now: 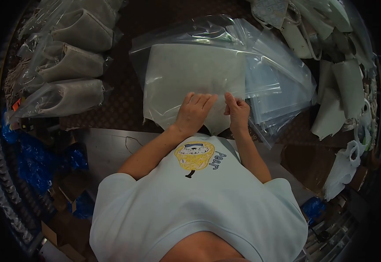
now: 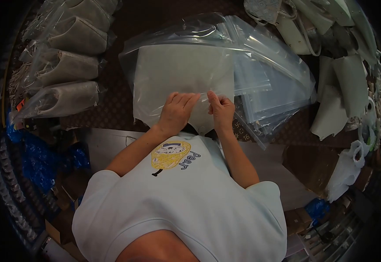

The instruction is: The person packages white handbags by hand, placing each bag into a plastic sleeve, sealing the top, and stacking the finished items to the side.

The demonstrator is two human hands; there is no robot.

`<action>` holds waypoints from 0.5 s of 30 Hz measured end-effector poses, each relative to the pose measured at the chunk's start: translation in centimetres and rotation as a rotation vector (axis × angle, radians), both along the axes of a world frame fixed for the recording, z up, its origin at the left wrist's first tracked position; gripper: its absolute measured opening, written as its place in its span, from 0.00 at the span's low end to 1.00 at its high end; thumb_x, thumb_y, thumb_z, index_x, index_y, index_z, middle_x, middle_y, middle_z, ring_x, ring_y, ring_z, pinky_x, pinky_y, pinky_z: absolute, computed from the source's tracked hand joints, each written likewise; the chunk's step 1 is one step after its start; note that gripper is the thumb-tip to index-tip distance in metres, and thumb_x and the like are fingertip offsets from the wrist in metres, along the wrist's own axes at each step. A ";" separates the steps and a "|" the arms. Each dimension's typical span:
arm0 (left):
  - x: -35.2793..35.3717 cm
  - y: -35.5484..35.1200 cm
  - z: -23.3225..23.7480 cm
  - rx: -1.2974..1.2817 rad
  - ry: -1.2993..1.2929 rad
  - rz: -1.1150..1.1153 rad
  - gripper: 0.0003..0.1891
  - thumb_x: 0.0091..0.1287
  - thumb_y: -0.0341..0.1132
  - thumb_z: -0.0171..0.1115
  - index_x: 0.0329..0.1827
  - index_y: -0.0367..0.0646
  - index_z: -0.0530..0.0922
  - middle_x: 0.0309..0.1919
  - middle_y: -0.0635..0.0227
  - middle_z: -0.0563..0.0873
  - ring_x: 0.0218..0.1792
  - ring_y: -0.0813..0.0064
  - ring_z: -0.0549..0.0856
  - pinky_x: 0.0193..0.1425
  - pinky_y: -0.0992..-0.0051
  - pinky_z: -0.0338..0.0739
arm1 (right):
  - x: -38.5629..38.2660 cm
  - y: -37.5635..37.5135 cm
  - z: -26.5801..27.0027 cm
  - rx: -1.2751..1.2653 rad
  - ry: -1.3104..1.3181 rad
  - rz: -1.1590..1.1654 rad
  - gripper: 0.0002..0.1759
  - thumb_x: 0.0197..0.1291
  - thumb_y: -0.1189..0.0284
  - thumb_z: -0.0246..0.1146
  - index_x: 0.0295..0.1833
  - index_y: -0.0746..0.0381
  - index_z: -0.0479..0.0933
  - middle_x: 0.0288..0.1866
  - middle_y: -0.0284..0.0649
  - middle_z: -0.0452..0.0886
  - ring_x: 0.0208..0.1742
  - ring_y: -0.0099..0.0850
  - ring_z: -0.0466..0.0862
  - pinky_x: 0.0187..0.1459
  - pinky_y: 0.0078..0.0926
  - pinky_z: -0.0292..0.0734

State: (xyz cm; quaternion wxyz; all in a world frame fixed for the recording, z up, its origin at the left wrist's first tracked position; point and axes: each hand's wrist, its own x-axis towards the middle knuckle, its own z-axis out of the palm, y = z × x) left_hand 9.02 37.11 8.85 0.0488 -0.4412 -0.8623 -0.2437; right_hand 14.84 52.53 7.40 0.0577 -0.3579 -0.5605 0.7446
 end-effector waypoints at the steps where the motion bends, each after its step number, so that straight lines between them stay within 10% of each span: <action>1: 0.1 -0.4 -0.7 0.020 -0.001 -0.033 0.24 0.48 0.29 0.63 0.52 0.41 0.73 0.43 0.67 0.79 0.48 0.70 0.77 0.59 0.66 0.64 | -0.1 0.1 0.2 0.007 -0.061 0.019 0.16 0.54 0.59 0.67 0.30 0.62 0.77 0.21 0.32 0.77 0.20 0.18 0.73 0.23 0.15 0.69; 15: -1.6 -1.2 2.1 0.089 -0.405 -0.098 0.19 0.55 0.36 0.65 0.50 0.45 0.76 0.44 0.64 0.82 0.45 0.67 0.81 0.58 0.60 0.69 | 0.0 0.3 0.9 -0.112 0.000 0.165 0.13 0.56 0.62 0.66 0.31 0.61 0.77 0.22 0.31 0.76 0.22 0.17 0.73 0.25 0.15 0.67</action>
